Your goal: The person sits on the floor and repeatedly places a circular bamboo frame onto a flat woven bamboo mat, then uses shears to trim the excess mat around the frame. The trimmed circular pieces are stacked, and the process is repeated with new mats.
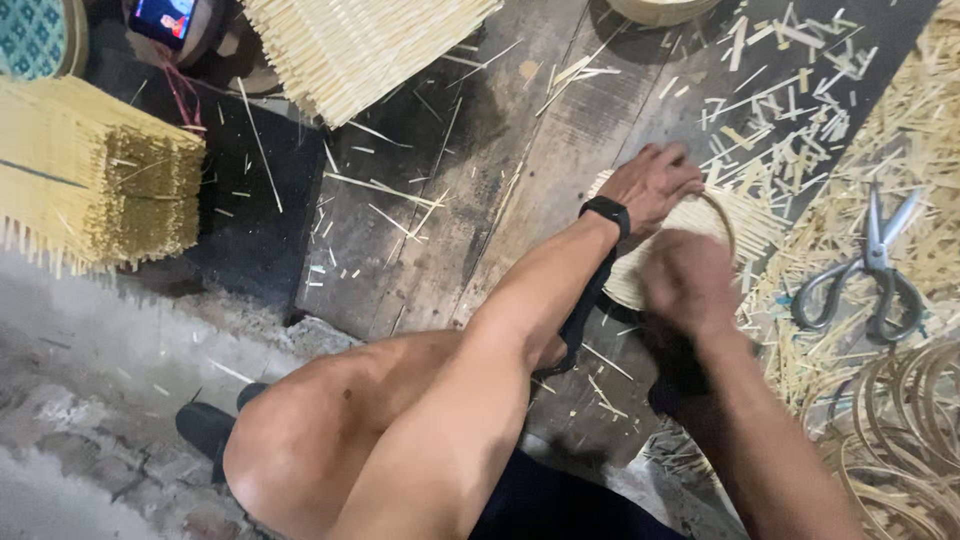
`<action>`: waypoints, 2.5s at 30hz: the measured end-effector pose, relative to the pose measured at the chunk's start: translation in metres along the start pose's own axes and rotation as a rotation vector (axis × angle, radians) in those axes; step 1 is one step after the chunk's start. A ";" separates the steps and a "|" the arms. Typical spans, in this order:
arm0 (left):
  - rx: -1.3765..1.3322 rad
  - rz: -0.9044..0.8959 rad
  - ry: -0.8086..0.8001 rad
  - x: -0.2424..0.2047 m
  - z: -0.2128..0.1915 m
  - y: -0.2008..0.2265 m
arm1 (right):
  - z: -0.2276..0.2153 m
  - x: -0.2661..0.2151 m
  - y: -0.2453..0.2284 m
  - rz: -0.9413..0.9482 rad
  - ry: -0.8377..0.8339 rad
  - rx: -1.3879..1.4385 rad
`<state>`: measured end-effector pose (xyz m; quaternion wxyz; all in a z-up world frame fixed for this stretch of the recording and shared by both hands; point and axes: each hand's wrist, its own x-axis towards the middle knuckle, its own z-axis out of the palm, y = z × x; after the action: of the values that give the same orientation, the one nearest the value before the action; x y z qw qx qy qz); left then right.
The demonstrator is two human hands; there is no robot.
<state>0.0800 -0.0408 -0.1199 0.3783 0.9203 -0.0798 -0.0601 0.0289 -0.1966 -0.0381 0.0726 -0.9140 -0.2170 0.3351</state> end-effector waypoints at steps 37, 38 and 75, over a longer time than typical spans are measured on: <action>-0.356 -0.707 0.099 -0.020 -0.001 -0.058 | -0.008 0.082 0.031 0.178 0.427 0.827; -0.335 -0.668 0.098 -0.018 -0.006 -0.057 | -0.007 0.079 0.039 0.082 0.469 0.875; 0.145 -0.022 0.172 -0.083 0.031 0.080 | 0.111 -0.042 0.287 0.698 0.136 0.343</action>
<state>-0.0143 -0.1020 -0.0812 0.3154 0.9479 -0.0410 0.0207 0.0289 -0.4736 -0.1783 0.1203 -0.9276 0.1711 0.3095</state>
